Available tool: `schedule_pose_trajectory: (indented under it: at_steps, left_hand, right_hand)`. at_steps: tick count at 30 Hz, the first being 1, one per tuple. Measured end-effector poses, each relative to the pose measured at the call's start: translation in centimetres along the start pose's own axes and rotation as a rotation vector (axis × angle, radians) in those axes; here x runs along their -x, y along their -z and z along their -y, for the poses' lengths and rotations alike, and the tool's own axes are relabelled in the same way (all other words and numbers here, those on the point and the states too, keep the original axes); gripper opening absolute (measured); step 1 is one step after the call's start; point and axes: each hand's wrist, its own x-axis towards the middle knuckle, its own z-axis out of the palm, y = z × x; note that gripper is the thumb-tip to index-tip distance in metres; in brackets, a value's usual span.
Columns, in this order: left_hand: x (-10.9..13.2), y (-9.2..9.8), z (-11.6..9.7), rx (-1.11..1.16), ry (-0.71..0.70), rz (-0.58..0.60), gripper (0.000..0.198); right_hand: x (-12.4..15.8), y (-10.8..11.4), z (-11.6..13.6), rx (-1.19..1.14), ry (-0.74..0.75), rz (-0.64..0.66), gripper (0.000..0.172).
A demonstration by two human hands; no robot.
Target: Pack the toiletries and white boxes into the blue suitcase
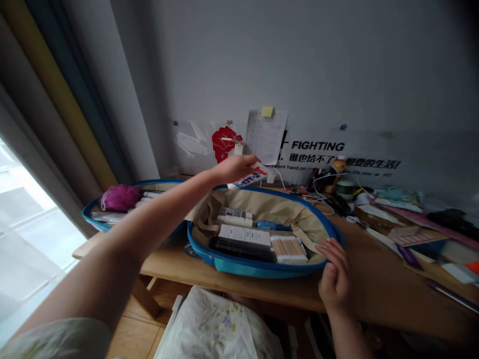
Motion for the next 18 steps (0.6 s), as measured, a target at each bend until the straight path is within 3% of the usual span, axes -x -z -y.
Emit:
schedule_pose_trajectory:
  at_steps: [4, 8, 13, 18]
  left_hand:
    - [-2.5, -5.5, -2.9, 0.038, -0.059, 0.147, 0.029]
    - [-3.7, -9.8, -4.6, 0.058, -0.077, 0.247, 0.031]
    - [-4.4, -13.1, -5.4, 0.035, -0.060, 0.344, 0.036]
    - [-4.7, -15.1, -5.6, -0.016, -0.013, 0.443, 0.035]
  right_hand:
    - [0.1, 0.1, 0.0, 0.007, 0.007, 0.024, 0.039]
    - [0.1, 0.1, 0.1, 0.000, 0.002, 0.013, 0.038]
    - [0.0, 0.1, 0.3, 0.000, -0.016, 0.010, 0.038]
    - [-0.1, 0.2, 0.4, -0.001, 0.004, 0.019, 0.038]
